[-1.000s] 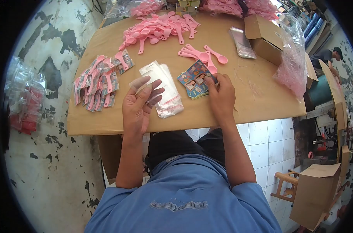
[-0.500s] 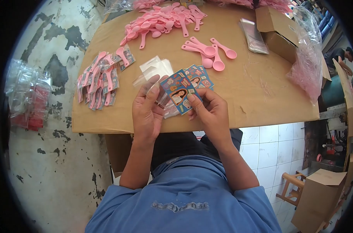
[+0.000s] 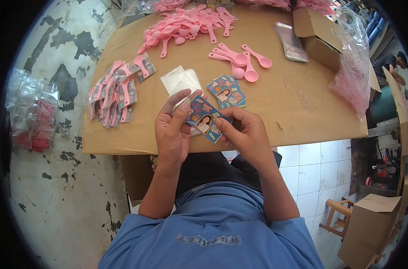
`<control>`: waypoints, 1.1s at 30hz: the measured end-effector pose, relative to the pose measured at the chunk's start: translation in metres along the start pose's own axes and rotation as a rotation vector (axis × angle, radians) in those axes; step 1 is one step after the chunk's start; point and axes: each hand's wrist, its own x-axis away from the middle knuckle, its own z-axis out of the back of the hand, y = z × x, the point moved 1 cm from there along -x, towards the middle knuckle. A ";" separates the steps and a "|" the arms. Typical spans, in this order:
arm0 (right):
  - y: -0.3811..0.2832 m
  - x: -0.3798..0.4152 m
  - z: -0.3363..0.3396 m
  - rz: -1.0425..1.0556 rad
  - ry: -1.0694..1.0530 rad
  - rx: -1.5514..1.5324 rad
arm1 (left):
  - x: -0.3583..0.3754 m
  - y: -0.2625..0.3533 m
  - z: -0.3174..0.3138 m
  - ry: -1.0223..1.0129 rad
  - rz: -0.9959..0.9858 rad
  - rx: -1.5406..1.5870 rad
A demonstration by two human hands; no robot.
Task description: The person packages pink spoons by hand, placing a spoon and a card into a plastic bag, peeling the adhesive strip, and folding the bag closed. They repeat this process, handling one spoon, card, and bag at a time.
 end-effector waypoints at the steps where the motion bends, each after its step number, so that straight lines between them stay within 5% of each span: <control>1: -0.001 0.000 0.003 -0.033 -0.007 -0.005 | 0.001 0.000 0.001 -0.015 0.000 -0.011; 18: 0.004 -0.012 -0.031 0.202 0.089 -0.238 | 0.014 -0.008 -0.014 -0.120 -0.035 -0.192; 33: 0.011 0.008 -0.023 0.027 0.038 -0.255 | 0.002 -0.007 -0.017 -0.145 -0.049 0.324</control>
